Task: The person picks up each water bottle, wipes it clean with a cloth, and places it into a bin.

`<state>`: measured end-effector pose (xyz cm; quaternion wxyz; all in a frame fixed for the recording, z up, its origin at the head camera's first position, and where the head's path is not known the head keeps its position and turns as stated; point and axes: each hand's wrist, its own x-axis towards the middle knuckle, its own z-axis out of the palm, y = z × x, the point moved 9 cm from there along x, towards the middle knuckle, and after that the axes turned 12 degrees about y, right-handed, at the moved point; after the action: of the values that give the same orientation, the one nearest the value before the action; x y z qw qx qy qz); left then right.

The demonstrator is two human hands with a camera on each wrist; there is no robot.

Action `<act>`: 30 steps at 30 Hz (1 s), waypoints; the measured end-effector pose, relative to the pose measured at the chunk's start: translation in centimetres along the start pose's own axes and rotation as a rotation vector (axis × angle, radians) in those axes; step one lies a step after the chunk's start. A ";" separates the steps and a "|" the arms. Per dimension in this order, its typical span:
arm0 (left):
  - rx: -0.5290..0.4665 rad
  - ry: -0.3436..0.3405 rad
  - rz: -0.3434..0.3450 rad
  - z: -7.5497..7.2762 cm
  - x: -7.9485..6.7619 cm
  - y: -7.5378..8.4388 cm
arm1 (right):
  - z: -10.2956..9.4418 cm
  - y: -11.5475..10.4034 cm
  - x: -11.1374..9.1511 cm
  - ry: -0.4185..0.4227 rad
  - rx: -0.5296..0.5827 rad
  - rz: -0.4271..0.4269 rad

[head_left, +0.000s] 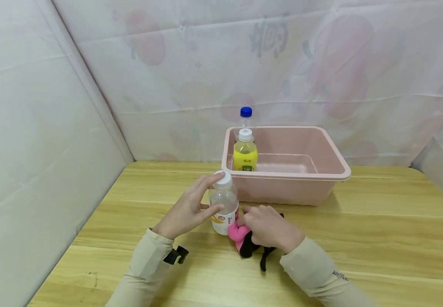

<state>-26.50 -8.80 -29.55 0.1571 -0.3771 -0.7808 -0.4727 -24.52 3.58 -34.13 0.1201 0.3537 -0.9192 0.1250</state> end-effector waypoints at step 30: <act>-0.028 -0.005 -0.012 0.1 -0.1 0.0 | -9.2 -1.0 -0.9 0.647 -0.033 -0.183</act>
<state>-26.48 -8.75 -29.65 0.1470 -0.3759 -0.7768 -0.4834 -22.01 6.33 -25.60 0.4221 0.3749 -0.7997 0.2045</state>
